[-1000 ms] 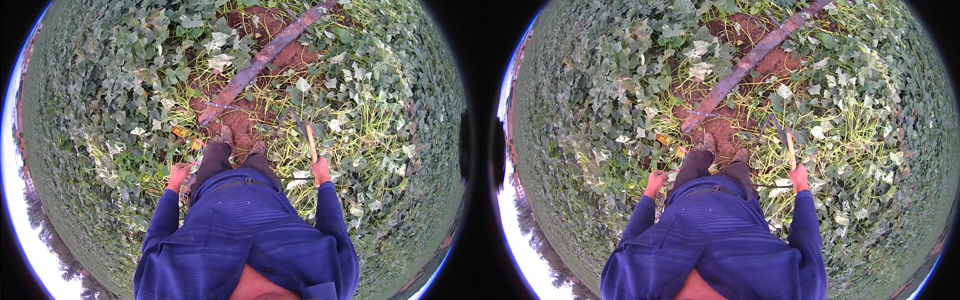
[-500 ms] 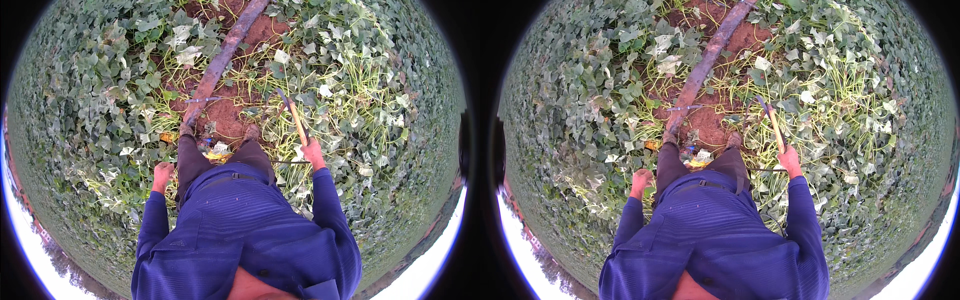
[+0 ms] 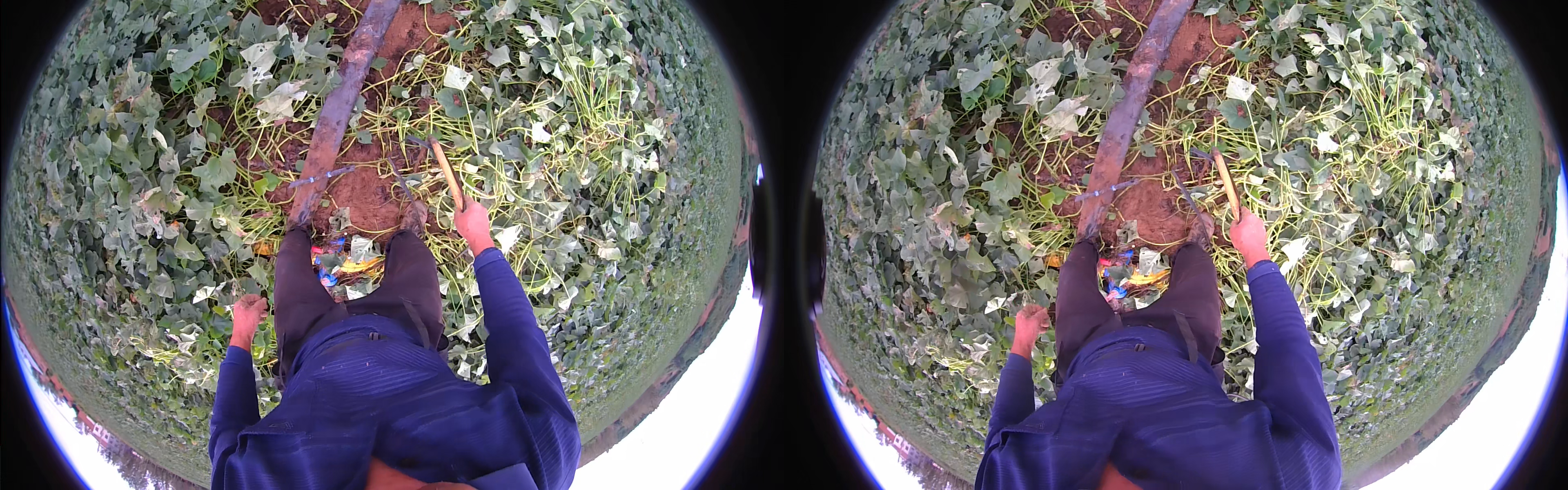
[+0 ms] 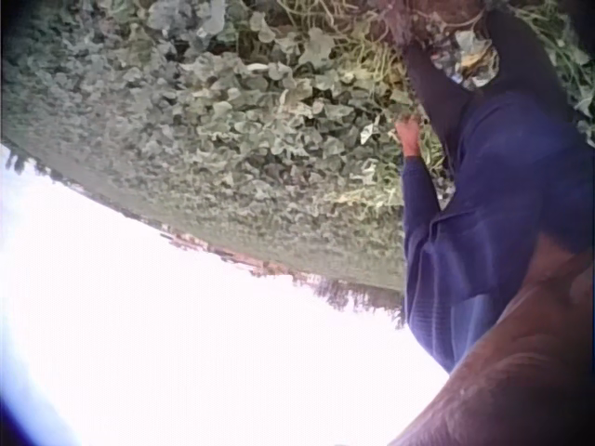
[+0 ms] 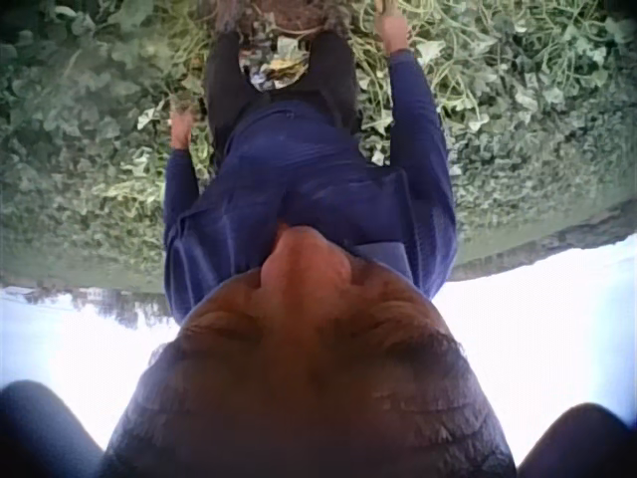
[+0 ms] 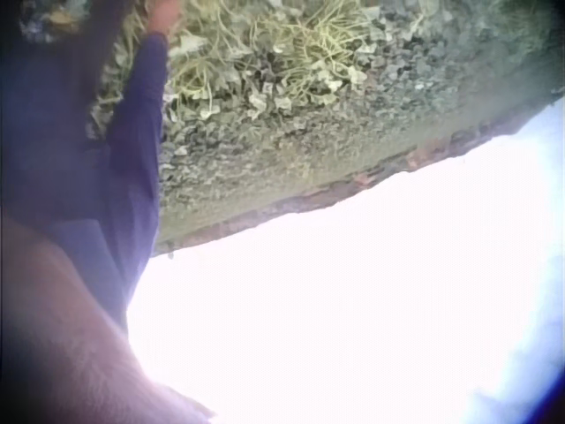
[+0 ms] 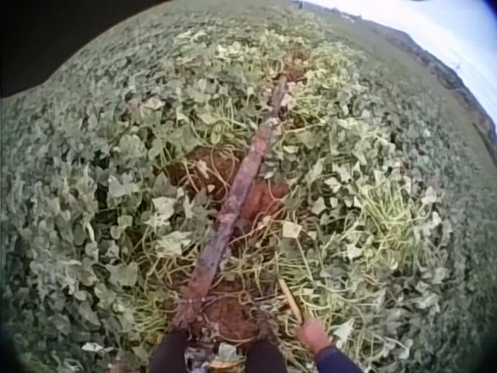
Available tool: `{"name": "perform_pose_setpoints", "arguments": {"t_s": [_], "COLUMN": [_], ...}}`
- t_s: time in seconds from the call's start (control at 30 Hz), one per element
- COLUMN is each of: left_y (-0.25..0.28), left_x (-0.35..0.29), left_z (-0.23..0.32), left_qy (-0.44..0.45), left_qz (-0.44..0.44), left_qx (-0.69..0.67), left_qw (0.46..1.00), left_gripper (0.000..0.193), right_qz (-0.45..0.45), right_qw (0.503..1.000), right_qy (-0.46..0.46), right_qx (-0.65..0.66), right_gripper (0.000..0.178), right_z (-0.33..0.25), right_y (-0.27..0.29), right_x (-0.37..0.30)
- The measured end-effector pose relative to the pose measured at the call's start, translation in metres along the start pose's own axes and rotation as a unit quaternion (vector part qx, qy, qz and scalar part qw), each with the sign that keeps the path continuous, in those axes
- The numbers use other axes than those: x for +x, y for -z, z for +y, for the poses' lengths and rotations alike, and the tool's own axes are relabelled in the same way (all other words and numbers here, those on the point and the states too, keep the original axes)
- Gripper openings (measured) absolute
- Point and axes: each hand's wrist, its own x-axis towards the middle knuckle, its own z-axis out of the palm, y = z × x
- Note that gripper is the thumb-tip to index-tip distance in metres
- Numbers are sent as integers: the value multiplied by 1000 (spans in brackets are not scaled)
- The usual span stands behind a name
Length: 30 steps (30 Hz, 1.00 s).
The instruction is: The person walks through a field of leafy crops and uses a long stick to clear debris from a narrow irrigation pipe. They then use a flexible hose to remove remaining material from the pipe, working along its length.
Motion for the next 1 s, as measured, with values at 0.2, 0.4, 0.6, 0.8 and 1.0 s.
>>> {"name": "perform_pose_setpoints", "arguments": {"t_s": [0.2, 0.4, 0.6, 0.8, 1.0], "left_y": [16, -34, -43, 64, 194], "left_x": [-21, -61, -13, 67, 84], "left_z": [-60, -9, 42, -31, -147], "left_qy": [72, -1, -135, -74, 40], "left_qz": [56, 96, -54, -19, 63], "left_qx": [-19, 1, -54, -111, -112], "left_qw": [996, 995, 988, 991, 991], "left_gripper": [17, 24, 24, 22, 18], "right_qz": [62, -39, -24, -59, -49], "right_qw": [996, 978, 933, 929, 946], "right_qy": [52, 151, 359, 365, 314], "right_qx": [42, 140, 13, -35, -61], "right_gripper": [48, 52, 50, 54, 50], "right_z": [-42, -101, -207, -362, -452], "right_y": [-8, 16, -39, -149, -214], "right_x": [15, 1, -11, -16, -16]}}
